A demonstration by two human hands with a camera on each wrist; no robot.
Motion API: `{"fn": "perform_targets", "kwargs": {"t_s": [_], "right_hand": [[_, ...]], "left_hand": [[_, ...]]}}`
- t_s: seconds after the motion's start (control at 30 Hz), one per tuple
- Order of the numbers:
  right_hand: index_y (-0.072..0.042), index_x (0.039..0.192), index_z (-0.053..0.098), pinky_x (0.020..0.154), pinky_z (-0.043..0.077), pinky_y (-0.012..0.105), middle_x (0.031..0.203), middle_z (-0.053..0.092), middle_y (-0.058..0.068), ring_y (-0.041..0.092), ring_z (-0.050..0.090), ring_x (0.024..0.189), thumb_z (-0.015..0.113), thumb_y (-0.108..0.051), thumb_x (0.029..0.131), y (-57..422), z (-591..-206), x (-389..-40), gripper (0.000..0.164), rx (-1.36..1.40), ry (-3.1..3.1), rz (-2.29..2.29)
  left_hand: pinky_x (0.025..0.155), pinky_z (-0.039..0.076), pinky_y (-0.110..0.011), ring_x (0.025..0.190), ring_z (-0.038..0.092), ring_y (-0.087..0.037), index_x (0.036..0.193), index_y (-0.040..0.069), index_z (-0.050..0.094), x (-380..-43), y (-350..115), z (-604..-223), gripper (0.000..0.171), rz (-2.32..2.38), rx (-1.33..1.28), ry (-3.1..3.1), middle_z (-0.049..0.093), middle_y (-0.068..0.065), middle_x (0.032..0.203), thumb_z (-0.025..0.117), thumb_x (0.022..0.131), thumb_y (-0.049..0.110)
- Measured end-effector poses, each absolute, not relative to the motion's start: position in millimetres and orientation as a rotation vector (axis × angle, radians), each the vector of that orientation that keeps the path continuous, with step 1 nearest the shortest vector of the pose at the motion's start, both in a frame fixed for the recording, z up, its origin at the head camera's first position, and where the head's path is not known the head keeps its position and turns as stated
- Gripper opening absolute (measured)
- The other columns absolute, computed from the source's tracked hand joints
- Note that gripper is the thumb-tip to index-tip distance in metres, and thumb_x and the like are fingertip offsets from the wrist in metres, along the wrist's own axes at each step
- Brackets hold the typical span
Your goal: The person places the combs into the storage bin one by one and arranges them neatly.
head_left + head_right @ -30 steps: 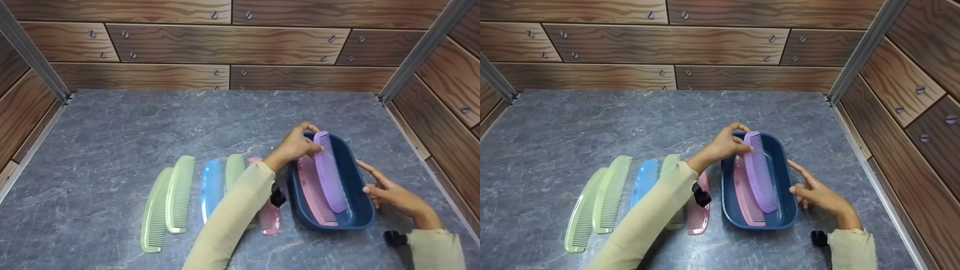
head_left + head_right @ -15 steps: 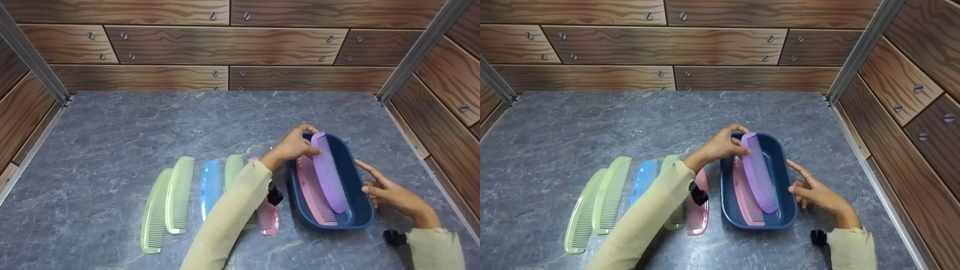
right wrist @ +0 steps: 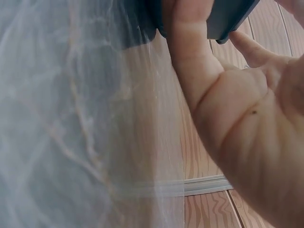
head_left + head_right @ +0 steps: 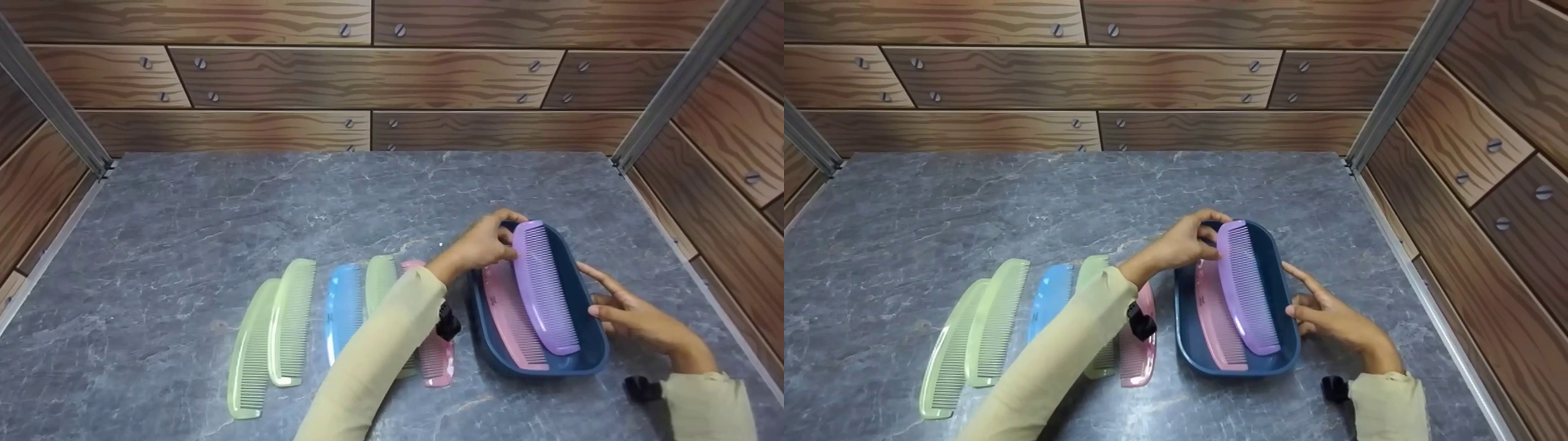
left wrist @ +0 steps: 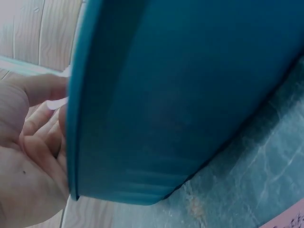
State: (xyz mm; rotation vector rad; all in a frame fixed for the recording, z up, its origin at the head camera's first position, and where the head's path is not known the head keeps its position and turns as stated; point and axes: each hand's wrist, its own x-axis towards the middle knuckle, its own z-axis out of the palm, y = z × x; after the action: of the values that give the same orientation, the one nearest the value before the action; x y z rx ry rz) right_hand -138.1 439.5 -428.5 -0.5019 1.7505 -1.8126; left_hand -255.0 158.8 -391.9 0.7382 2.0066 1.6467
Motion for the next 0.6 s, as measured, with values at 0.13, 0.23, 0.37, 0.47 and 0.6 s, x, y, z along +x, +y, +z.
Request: {"fn": "perform_targets", "kwargs": {"t_s": [0.13,0.23,0.37,0.47,0.6], "right_hand": [[-0.029,0.155,0.001,0.095,0.052,0.034,0.135,0.056,0.001,0.016,0.059,0.119,0.029,0.007,0.101,439.0,-429.9,-138.3,0.071,-0.516,1.693,-1.845],[-0.029,0.155,0.001,0.095,0.052,0.035,0.135,0.055,0.002,0.017,0.059,0.120,0.029,0.008,0.101,438.8,-430.3,-138.3,0.072,-0.521,1.663,-1.865],[-0.029,0.155,0.001,0.096,0.051,0.035,0.136,0.054,0.003,0.018,0.058,0.121,0.027,0.009,0.100,437.9,-431.5,-138.4,0.072,-0.528,1.628,-1.887],[-0.027,0.155,-0.001,0.097,0.050,0.035,0.138,0.053,0.004,0.018,0.057,0.123,0.027,0.010,0.100,437.5,-432.6,-138.4,0.073,-0.536,1.607,-1.901],[-0.027,0.156,-0.002,0.099,0.049,0.035,0.139,0.051,0.004,0.019,0.056,0.124,0.026,0.011,0.100,438.5,-432.5,-138.1,0.073,-0.541,1.584,-1.920]], "left_hand": [[0.056,0.042,-0.015,0.069,0.055,-0.003,0.127,0.010,0.054,-254.6,161.1,-394.0,0.053,1.571,0.790,2.158,0.069,-0.007,0.088,0.069,0.079,-0.008],[0.063,0.043,-0.015,0.075,0.057,-0.004,0.126,0.012,0.056,-255.2,161.6,-394.4,0.053,1.521,0.814,2.240,0.071,-0.009,0.093,0.072,0.078,-0.005],[0.063,0.043,-0.014,0.076,0.057,-0.004,0.126,0.012,0.057,-256.4,161.8,-394.4,0.053,1.429,0.840,2.346,0.070,-0.007,0.094,0.073,0.078,-0.001],[0.060,0.041,-0.012,0.073,0.055,-0.004,0.127,0.012,0.058,-257.2,163.2,-393.8,0.052,1.319,0.868,2.433,0.070,-0.005,0.092,0.074,0.078,0.001],[0.059,0.040,-0.011,0.072,0.053,-0.003,0.128,0.011,0.058,-258.6,166.1,-391.8,0.052,1.212,0.886,2.492,0.069,-0.003,0.090,0.074,0.079,0.004]]}}
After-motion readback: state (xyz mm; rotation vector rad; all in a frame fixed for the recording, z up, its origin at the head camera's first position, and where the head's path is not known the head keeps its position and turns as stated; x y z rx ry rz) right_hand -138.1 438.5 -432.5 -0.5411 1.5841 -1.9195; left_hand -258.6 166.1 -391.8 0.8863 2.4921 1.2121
